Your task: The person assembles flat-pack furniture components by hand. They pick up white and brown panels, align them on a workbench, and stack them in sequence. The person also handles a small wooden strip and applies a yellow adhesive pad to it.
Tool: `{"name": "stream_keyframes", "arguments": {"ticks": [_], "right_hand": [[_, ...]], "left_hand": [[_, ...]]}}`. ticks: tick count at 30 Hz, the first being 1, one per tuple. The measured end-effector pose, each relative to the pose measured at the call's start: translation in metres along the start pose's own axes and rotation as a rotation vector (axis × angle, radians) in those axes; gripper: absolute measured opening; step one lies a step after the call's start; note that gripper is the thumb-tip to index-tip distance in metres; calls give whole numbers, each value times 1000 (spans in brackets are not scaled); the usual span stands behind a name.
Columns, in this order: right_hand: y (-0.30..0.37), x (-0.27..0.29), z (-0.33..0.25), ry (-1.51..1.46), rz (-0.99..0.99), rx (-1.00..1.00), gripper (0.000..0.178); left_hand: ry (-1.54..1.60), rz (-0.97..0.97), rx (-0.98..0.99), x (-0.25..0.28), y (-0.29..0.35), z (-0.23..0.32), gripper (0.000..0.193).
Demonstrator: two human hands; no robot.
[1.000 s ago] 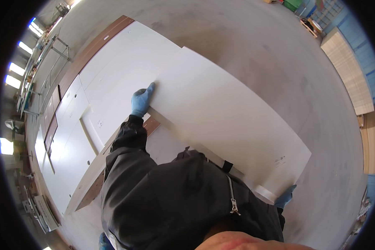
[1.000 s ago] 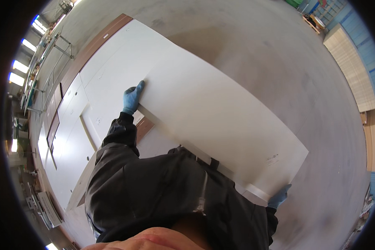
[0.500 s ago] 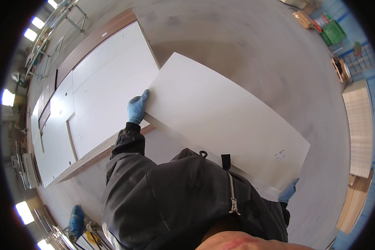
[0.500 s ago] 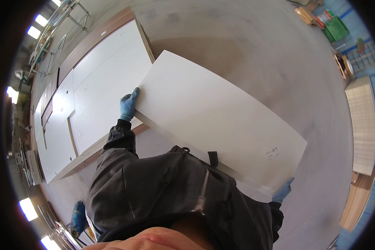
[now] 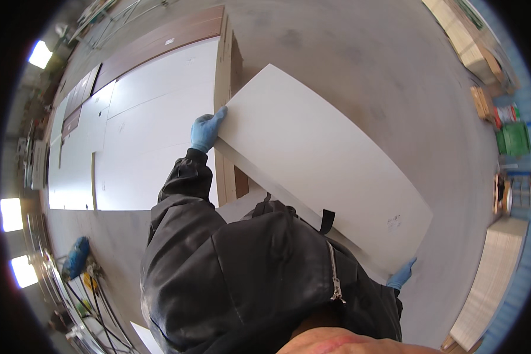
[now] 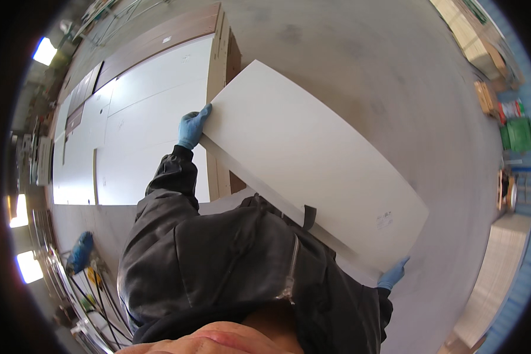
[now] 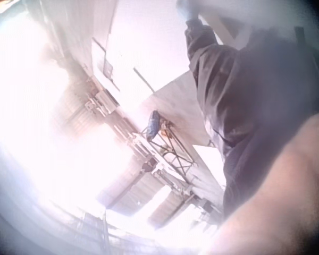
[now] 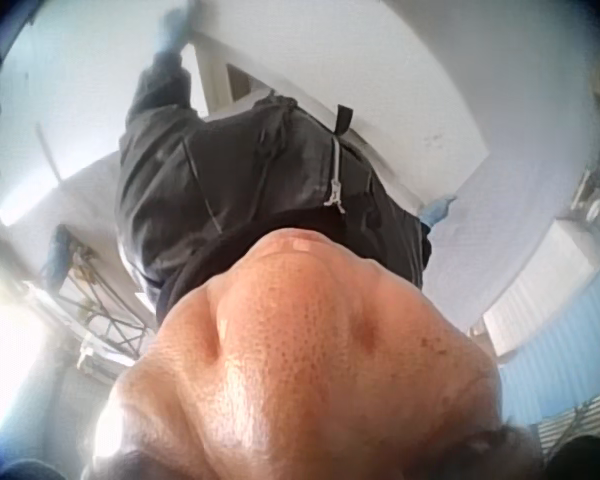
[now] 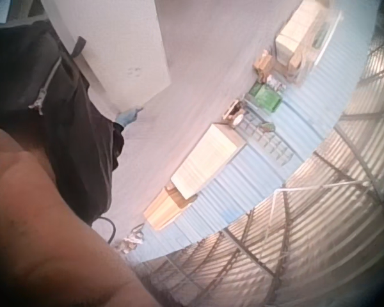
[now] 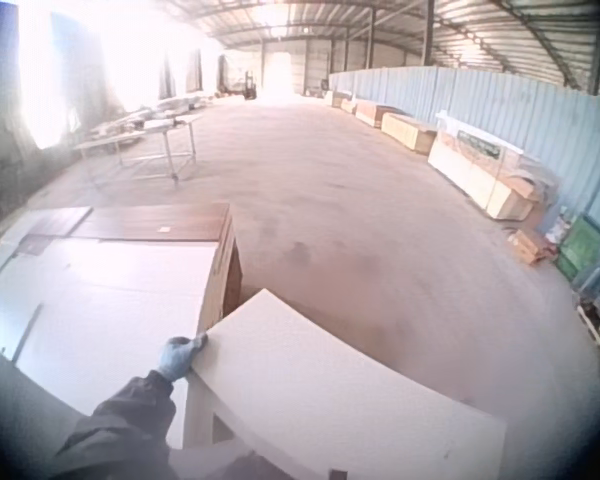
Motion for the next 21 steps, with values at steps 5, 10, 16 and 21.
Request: {"name": "stream_keyframes", "arguments": {"ticks": [5, 10, 16, 21], "right_hand": [[-94, -187, -89, 134, -187, 125, 68], [-106, -387, -188, 149, -435, 259, 63], [-27, -618, -244, 189, -729, 386, 60], [94, -777, -242, 324, -764, 467, 61]], "left_hand": [[41, 219, 130, -34, -41, 11, 64], [40, 437, 266, -15, -58, -11, 64], [1, 683, 362, 33, -86, -95, 59], [50, 892, 583, 82, -125, -159, 59]]}}
Point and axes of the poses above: each hand's wrist, its own y-axis away from the middle knuckle, its own x-axis out of the back of the hand, z = x × y, the point moved 6 cm from there along -y, towards the middle knuckle, and after that the axes turned 15 degrees about z, right-handed, at the moved point
